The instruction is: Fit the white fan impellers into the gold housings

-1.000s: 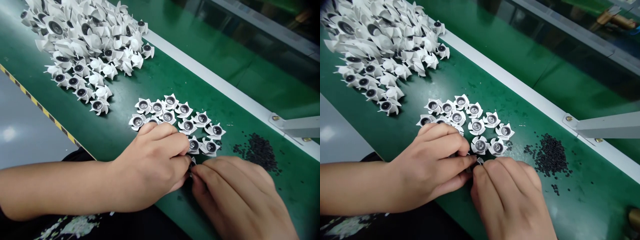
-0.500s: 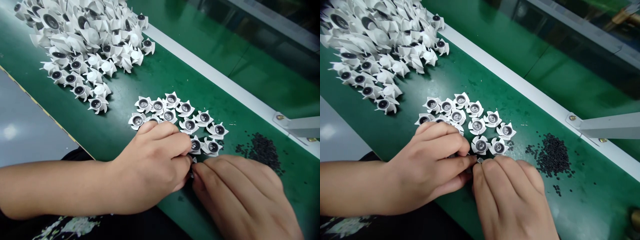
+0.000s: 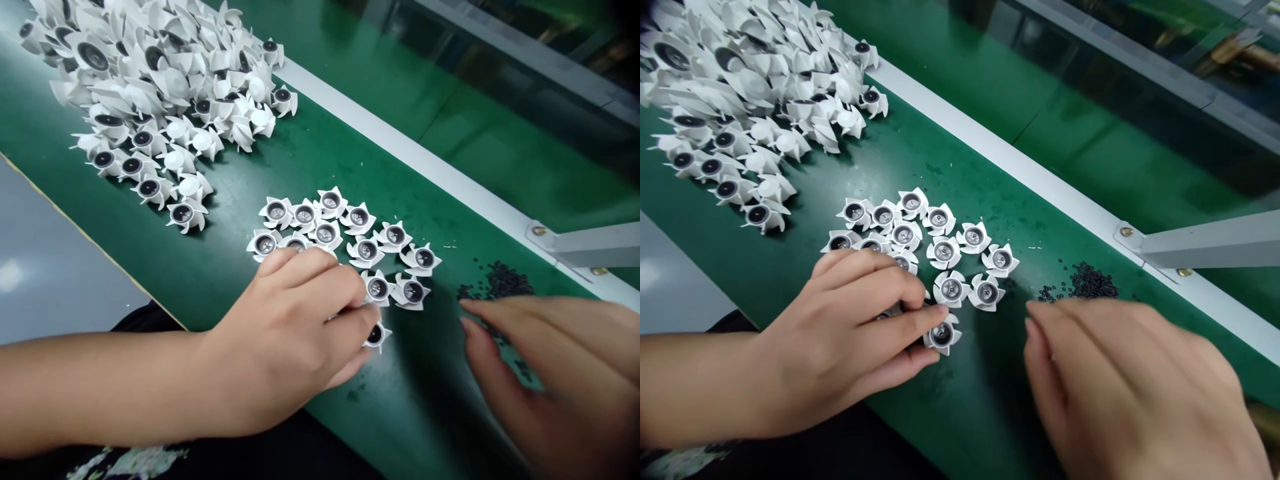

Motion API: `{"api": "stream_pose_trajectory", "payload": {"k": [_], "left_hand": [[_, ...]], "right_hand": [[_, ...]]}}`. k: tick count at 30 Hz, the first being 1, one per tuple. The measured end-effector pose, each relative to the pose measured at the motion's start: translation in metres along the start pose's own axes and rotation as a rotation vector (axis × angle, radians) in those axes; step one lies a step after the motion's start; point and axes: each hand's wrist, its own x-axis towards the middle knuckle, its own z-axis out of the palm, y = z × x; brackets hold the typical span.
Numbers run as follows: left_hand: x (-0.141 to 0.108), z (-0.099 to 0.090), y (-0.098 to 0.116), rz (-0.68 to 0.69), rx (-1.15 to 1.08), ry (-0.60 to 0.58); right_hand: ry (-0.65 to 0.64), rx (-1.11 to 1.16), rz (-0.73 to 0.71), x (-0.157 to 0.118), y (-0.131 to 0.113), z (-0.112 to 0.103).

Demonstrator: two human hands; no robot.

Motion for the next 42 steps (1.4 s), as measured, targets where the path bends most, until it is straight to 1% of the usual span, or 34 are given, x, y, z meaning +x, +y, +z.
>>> {"api": "stream_pose_trajectory", "payload": {"k": [1,3,5,8,10,13,15,17,18,20,21,23,25,27,28,30,32,36,42], "left_hand": [[-0.002,-0.003,-0.001,-0.003,0.011,-0.010],[-0.005,-0.009,-0.004,-0.014,0.026,0.006],[-0.009,-0.012,-0.009,-0.021,0.040,0.046],[-0.013,-0.011,-0.016,-0.025,0.048,0.071],[-0.014,-0.009,-0.017,-0.037,0.047,0.070],[-0.014,-0.007,-0.016,-0.067,0.034,0.066],[-0.013,-0.007,-0.016,-0.085,0.023,0.064],[-0.013,-0.007,-0.016,-0.096,0.012,0.056],[-0.012,-0.007,-0.017,-0.097,0.007,0.051],[-0.012,-0.008,-0.019,-0.086,-0.007,0.041],[-0.012,-0.008,-0.019,-0.078,-0.014,0.039],[-0.011,-0.008,-0.020,-0.071,-0.024,0.042],[-0.011,-0.007,-0.021,-0.072,-0.032,0.045],[-0.010,-0.008,-0.021,-0.080,-0.042,0.042],[-0.010,-0.008,-0.021,-0.084,-0.046,0.040],[-0.010,-0.008,-0.021,-0.092,-0.049,0.040],[-0.011,-0.008,-0.020,-0.091,-0.050,0.047],[-0.011,-0.007,-0.019,-0.110,-0.061,0.067],[-0.009,-0.007,-0.016,-0.123,-0.059,0.075]], "right_hand": [[-0.006,-0.051,0.056,0.002,0.006,-0.001],[-0.003,-0.139,0.062,0.009,0.009,-0.001],[-0.009,-0.129,0.078,0.016,0.002,0.000],[-0.086,-0.078,0.095,0.021,-0.012,0.003],[-0.144,-0.071,0.071,0.020,-0.019,0.006],[-0.178,-0.176,0.020,0.016,-0.023,0.010],[-0.180,-0.256,-0.019,0.015,-0.020,0.012],[-0.172,-0.276,-0.043,0.014,-0.011,0.012],[-0.152,-0.263,-0.035,0.014,-0.006,0.010],[-0.065,-0.193,0.014,0.018,0.000,0.006],[-0.031,-0.134,0.037,0.022,-0.002,0.004],[0.009,0.025,0.041,0.034,-0.018,0.002],[-0.032,0.179,0.033,0.049,-0.044,0.004],[-0.096,0.279,0.031,0.061,-0.070,0.009],[-0.130,0.314,0.032,0.065,-0.079,0.012],[-0.181,0.355,0.016,0.069,-0.089,0.017],[-0.189,0.340,-0.025,0.067,-0.089,0.019],[-0.115,0.219,-0.120,0.063,-0.081,0.018],[-0.151,0.244,-0.115,0.069,-0.081,0.019]]}}
